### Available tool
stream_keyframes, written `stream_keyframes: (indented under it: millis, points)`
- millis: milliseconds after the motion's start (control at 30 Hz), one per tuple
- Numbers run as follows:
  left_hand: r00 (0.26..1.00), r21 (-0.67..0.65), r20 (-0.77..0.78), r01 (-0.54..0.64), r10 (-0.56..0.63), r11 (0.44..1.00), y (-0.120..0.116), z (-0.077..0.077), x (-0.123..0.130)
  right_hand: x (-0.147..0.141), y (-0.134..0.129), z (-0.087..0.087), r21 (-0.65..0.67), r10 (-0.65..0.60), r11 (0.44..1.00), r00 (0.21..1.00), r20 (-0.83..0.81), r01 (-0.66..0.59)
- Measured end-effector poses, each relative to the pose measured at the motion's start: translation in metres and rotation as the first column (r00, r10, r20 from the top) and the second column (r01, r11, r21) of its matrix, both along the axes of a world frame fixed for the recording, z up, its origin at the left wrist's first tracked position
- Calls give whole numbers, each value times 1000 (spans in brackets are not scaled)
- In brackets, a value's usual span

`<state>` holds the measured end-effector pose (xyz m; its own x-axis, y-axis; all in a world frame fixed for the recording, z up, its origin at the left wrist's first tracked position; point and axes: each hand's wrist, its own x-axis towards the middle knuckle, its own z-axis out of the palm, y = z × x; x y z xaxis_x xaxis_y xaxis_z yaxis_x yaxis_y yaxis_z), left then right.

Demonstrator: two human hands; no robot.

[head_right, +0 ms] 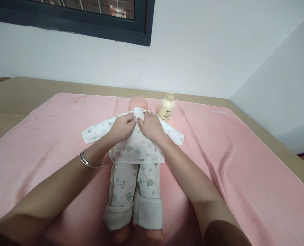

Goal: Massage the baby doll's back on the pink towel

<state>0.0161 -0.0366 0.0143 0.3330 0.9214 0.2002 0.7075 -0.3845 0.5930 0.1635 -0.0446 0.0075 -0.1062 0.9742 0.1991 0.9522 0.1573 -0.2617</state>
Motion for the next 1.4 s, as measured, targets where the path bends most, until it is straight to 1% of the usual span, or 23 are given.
stream_keyframes:
  millis: [67, 133, 200, 233, 300, 367, 433, 500, 567, 733, 800, 867, 933, 1000, 1033, 1100, 1200, 1267, 1333, 1400]
  points:
    - [1000, 23, 3, 12, -12, 1000, 10, -6, -2, -8, -10, 4, 2, -13, 1000, 1000, 20, 13]
    - [1000, 40, -24, 20, -19, 999, 21, -15, -5, -15, -19, 9, -1, -13, 1000, 999, 46, 13]
    - [998, 48, -68, 16, -13, 999, 28, -20, -6, -19, -24, 12, -13, -9, 1000, 998, 59, 9]
    - [996, 55, -92, 13, -8, 998, 29, -21, -7, -18, -24, 12, -26, -11, 1000, 999, 50, 12]
    - [990, 75, -143, 9, 1, 997, 23, -16, -6, -13, -18, 12, -59, -15, 998, 1000, 4, 15]
    - [979, 74, -201, -12, 26, 997, 9, -6, -2, -4, -8, 10, -77, -12, 997, 999, -43, 8]
    - [967, 44, -249, -47, 57, 998, -5, 5, 2, 3, 1, 8, -74, -15, 997, 997, -70, 9]
    - [962, 5, -266, -67, 66, 998, -14, 10, 5, 6, 5, 6, -62, -24, 998, 997, -69, 20]
    - [970, -13, -237, -57, 52, 998, -12, 8, 5, 3, 2, 6, -35, -30, 999, 999, -28, 29]
    - [993, 3, -115, -12, 12, 1000, 16, -9, -7, -17, -20, 7, 82, -64, 995, 982, 179, 50]
    - [995, 14, -104, 3, -2, 1000, 17, -8, -10, -19, -22, 6, 96, -65, 994, 978, 199, 47]
    - [986, 19, -159, -43, 46, 999, 8, -1, -8, -15, -16, 4, 76, -56, 996, 989, 136, 46]
    - [950, 22, -291, -108, 110, 994, -6, 8, -3, -8, -6, 1, 54, -24, 998, 999, 36, 22]
    - [904, 33, -410, -118, 121, 993, -16, 14, 0, -2, 4, -3, 61, 13, 998, 999, -36, -11]
    - [892, 37, -438, -107, 112, 994, -18, 15, 1, 0, 7, -5, 71, 22, 997, 998, -51, -19]
    - [906, 44, -412, -85, 95, 995, -13, 13, -2, -2, 7, -6, 82, 8, 997, 999, -51, -4]
    - [962, 46, -263, -60, 70, 997, 6, 1, -10, -14, -7, -4, 78, -22, 997, 1000, 1, 21]
    - [981, 52, -189, -43, 52, 998, 15, -5, -13, -21, -16, -1, 85, -26, 996, 999, 39, 22]
    - [976, 56, -202, -75, 85, 996, 14, -6, -12, -23, -18, 0, 73, -21, 997, 999, 44, 18]
    - [950, 50, -276, -137, 146, 989, 6, 0, -8, -20, -13, 0, 38, -11, 999, 1000, 7, 10]
